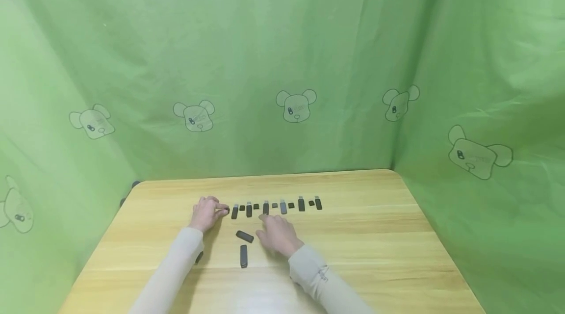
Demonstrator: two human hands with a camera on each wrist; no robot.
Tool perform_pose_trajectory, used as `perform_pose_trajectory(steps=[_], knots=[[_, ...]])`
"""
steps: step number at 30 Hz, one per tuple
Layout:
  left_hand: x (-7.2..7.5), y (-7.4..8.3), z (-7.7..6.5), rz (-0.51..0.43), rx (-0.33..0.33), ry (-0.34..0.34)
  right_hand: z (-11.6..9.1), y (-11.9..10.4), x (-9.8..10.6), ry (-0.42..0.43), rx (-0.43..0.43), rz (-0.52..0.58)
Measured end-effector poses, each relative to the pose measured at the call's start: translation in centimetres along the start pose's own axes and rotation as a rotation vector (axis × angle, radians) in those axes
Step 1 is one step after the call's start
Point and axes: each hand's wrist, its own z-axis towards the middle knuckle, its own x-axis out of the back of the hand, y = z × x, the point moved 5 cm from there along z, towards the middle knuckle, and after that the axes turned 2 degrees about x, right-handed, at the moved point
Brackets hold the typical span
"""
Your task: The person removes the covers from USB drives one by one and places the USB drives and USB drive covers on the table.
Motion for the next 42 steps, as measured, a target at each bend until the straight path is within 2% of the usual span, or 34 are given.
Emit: perform_pose_trajectory(steps=[8,17,32,42], knots=[[-0.5,-0.1,0.2,0.044,0.011,-0.029,0.0,-0.3,-0.5,-0.005,-0.001,-0.028],[0.6,0.7,-0.6,0.001,0.025,0.0,-0.1,-1.5,-1.6,-0.022,-0.01,-0.068],[2.7,2.9,-4.6,-0.116,0.118,0.144,-0.3,-3.2,-3.9,-0.035,-0.017,-0.161],[3.2,4.2,-8.1,-0.185,0.113,0.23,-0.6,-3.3,-5.0,-0.061,-0.078,-0.203]])
